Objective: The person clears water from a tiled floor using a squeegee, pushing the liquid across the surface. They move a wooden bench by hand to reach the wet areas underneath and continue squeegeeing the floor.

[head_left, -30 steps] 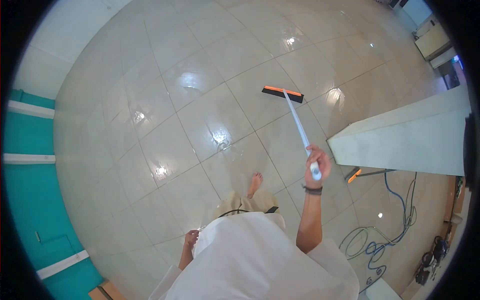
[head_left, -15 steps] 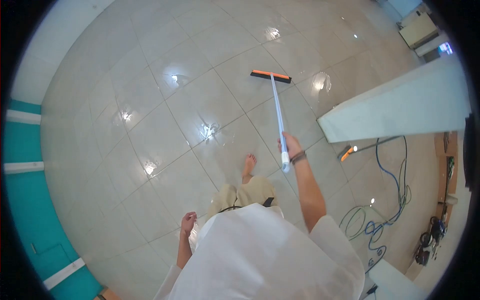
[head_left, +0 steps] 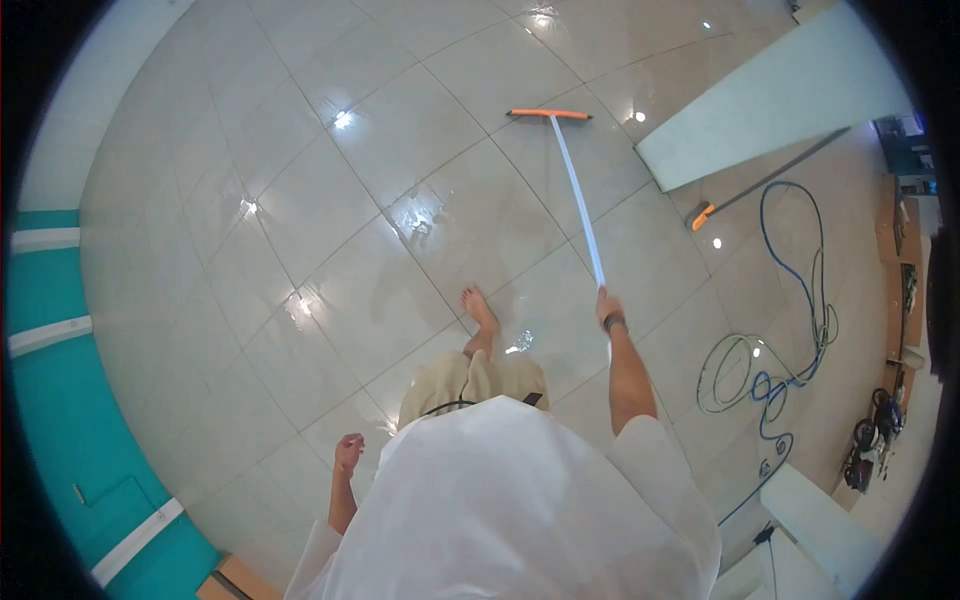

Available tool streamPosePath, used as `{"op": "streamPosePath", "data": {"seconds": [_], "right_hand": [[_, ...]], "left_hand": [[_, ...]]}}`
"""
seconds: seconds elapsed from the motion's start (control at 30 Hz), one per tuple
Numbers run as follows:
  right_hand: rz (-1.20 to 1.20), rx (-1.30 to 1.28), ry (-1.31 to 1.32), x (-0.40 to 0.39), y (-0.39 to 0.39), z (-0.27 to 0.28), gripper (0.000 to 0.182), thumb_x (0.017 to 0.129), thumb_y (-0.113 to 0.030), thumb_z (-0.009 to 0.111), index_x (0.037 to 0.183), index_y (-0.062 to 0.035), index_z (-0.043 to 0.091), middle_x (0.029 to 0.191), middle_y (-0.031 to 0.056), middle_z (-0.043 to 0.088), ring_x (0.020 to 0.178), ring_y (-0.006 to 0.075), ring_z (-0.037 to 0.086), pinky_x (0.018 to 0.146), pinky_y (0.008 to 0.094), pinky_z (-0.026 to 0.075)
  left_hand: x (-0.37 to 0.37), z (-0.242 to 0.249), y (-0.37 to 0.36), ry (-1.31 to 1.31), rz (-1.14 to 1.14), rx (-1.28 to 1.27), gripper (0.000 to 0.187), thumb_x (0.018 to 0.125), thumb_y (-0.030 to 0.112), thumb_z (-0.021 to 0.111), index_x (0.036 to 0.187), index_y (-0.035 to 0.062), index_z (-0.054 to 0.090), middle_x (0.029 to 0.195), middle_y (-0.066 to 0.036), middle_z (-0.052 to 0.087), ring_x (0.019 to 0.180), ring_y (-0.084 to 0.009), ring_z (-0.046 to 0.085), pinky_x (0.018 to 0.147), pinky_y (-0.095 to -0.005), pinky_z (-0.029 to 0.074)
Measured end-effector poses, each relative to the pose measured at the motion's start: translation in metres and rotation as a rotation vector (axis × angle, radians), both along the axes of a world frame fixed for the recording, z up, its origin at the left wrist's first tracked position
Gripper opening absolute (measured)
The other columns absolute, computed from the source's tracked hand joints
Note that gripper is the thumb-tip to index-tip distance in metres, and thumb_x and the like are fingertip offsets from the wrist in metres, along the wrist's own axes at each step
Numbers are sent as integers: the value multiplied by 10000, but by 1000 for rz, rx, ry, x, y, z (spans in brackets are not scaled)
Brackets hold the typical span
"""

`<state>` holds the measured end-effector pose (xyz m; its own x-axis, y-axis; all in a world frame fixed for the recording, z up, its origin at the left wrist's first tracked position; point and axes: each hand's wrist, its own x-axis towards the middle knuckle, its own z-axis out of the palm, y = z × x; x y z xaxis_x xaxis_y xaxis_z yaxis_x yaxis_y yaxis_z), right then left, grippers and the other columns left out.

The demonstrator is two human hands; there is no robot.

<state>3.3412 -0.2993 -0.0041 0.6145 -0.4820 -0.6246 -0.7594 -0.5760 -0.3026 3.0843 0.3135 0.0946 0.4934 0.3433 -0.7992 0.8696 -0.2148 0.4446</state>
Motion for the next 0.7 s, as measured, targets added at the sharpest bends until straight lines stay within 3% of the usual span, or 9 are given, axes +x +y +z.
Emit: {"op": "streamPosePath", "data": {"seconds": [0.17, 0.23, 0.3, 0.43, 0.5, 0.57, 0.63, 0.7], "right_hand": [[-63, -30, 44, -229, 16, -23, 764, 807, -572, 181, 902, 92, 548, 917, 307, 517, 916, 412, 492, 808, 447, 373], [-163, -28, 134, -304, 26, -5, 738, 810, -567, 200, 852, 77, 559, 895, 303, 524, 900, 416, 495, 795, 447, 382], [-198, 30, 229, -391, 40, 30, 725, 811, -567, 206, 890, 77, 531, 903, 296, 525, 913, 411, 493, 779, 443, 397], [-192, 11, 325, -591, 57, 41, 698, 816, -553, 225, 865, 65, 546, 878, 288, 535, 881, 414, 505, 752, 454, 405], [-212, -42, 359, -650, 72, 86, 671, 824, -523, 242, 763, 67, 554, 783, 288, 542, 809, 442, 509, 713, 485, 403], [-223, -6, 518, -706, 76, 115, 658, 822, -534, 239, 877, 40, 555, 894, 272, 539, 881, 414, 503, 756, 458, 402], [-320, 2, 550, -732, 89, 163, 636, 821, -526, 260, 875, 32, 559, 881, 265, 546, 867, 412, 508, 751, 461, 401], [-298, -73, 591, -798, 96, 177, 613, 820, -515, 284, 879, 30, 559, 864, 256, 553, 846, 411, 515, 737, 467, 402]], "left_hand": [[-88, -33, -23, 175, -35, -39, 191, 766, 166, 527, 883, 20, 567, 725, -62, 570, 665, -124, 529, 580, -250, 441], [-90, -46, -22, 225, -357, -54, 186, 761, 175, 530, 867, 30, 578, 699, -50, 565, 661, -120, 528, 585, -244, 436], [-85, -32, -37, 234, -550, 14, 194, 750, 178, 535, 881, 43, 584, 741, -70, 587, 699, -149, 550, 615, -261, 440], [-75, -49, -35, 169, -740, 102, 257, 737, 229, 547, 931, 65, 584, 841, -136, 604, 808, -210, 568, 690, -293, 438], [-67, -65, -32, 92, -740, 75, 281, 742, 249, 545, 935, 49, 581, 810, -117, 603, 758, -190, 564, 669, -283, 440], [-59, -66, -38, 18, -645, -10, 288, 740, 251, 548, 932, 38, 580, 788, -106, 600, 726, -176, 555, 649, -277, 439], [-60, -56, -36, -44, -551, -87, 296, 737, 252, 551, 928, 27, 578, 765, -96, 596, 695, -163, 546, 628, -271, 438], [-63, -49, -33, -58, -545, -139, 259, 753, 192, 508, 930, 9, 552, 738, -69, 571, 676, -138, 535, 613, -261, 445]]}}
